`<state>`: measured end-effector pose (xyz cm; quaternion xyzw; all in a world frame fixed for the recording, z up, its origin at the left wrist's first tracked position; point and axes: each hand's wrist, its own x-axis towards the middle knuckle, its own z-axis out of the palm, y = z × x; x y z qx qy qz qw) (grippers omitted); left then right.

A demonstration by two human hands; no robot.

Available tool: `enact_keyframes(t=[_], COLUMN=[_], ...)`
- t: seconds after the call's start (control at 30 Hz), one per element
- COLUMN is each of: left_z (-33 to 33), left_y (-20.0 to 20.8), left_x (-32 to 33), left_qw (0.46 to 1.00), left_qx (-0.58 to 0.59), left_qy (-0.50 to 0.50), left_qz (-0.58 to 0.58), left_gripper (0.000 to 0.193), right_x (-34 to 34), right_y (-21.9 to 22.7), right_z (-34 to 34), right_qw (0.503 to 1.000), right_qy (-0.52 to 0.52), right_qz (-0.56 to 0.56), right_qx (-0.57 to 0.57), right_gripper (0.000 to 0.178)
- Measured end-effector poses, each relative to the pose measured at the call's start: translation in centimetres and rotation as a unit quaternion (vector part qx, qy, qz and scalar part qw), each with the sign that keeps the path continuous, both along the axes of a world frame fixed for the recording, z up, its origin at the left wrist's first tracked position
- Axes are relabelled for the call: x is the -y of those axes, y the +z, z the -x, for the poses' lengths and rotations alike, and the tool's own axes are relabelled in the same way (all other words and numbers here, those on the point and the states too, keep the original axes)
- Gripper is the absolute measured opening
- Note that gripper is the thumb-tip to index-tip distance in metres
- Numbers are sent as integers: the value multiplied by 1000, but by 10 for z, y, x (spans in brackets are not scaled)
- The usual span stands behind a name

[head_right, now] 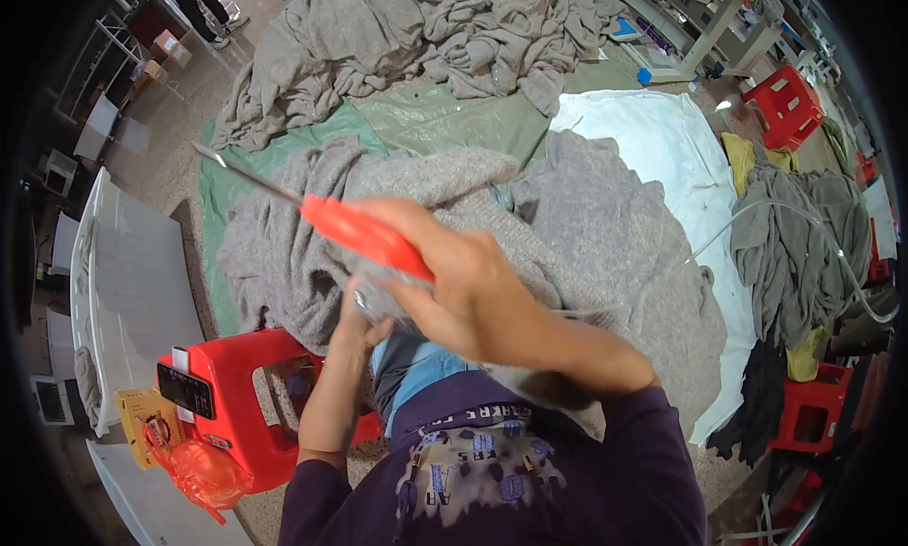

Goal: Trim excess threads and clean fabric pieces using a handheld trimmer.

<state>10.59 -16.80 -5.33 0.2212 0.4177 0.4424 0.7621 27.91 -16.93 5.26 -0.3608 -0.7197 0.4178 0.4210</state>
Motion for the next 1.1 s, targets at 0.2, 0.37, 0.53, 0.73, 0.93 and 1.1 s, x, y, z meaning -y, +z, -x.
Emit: enact_keyframes(t=[0.2,0.37,0.53,0.73,0.93,1.1], left_z=[48,77,102,56,15,10], left_y=[-2,-20,-110,-85,-47,-50], left_x=[-31,-75,-87,-28,5,20], left_qw=[958,923,921,868,918,929], left_qx=[-60,-251,-353,-156,-196,-108], left_qy=[-56,95,129,465,332,320], left_qz=[-274,-274,-105,-80,-94,-149], left_gripper=[30,13,24,7,19,41], right_x=[-47,-70,-41,3,20,20], right_y=[27,-34,-91,-73,-76,-60], right_z=[24,10,-37,-68,-57,-44], right_qw=[996,989,965,951,965,960], right_qy=[-38,-106,-164,-181,-158,-107], right_qz=[-73,-33,-10,4,-27,-19], right_qx=[-47,98,204,250,208,257], right_gripper=[52,50,42,30,31,34])
